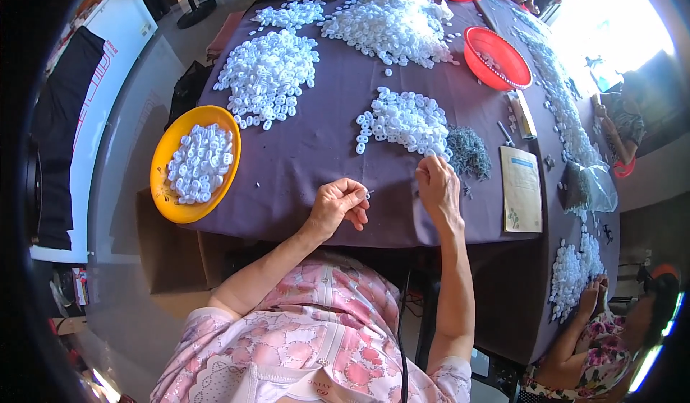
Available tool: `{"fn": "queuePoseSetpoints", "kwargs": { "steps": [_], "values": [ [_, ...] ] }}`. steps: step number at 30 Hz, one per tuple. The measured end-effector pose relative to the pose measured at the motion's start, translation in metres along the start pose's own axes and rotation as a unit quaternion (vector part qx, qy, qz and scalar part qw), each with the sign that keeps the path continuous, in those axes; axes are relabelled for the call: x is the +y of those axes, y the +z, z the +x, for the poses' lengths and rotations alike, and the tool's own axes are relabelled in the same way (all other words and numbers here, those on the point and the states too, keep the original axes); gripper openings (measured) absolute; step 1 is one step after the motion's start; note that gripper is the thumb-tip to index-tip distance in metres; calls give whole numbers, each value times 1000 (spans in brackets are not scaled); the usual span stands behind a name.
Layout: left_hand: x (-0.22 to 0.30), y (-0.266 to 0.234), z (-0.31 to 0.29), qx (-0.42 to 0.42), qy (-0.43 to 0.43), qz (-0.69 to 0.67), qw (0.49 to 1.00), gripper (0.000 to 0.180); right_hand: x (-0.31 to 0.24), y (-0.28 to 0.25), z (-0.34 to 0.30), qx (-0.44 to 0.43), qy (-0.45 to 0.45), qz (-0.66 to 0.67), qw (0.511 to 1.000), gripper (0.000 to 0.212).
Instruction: The person assembles plastic cord locks by hand, picking up plastic components and pins from the table and fitting them together.
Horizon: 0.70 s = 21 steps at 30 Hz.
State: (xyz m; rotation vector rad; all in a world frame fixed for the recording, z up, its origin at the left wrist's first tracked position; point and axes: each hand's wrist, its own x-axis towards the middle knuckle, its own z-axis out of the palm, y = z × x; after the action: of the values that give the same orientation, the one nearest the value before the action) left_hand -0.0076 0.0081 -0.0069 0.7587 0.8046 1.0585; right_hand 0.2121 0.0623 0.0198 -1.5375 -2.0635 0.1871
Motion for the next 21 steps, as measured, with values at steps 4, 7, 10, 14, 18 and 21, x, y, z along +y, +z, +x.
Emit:
{"fn": "queuePoseSetpoints", "kwargs": {
  "steps": [4, 7, 10, 14, 18, 21],
  "values": [
    [0, -3, 0, 4, -4, -3, 1000, 16, -40, 6, -14, 1, 97, 193, 976, 10],
    [0, -1, 0, 2, -13, -6, 1000, 16, -46, 10, -28, -46, 127, 272, 953, 8],
    [-1, -1, 2, 3, -5, 0, 1000, 16, -55, 12, -33, -70, 211, 425, 878, 11],
    [-2, -1, 1, 8, -7, 13, 1000, 16, -53, 18, -43, -51, 204, 490, 846, 13],
    [-5, 0, 1, 7, 10, 35, 999, 15, -52, 30, -49, -31, 174, 516, 838, 14],
    [-4, 1, 1, 14, 18, 46, 999, 14, -58, 31, -50, -12, 171, 524, 834, 12]
  ]
}}
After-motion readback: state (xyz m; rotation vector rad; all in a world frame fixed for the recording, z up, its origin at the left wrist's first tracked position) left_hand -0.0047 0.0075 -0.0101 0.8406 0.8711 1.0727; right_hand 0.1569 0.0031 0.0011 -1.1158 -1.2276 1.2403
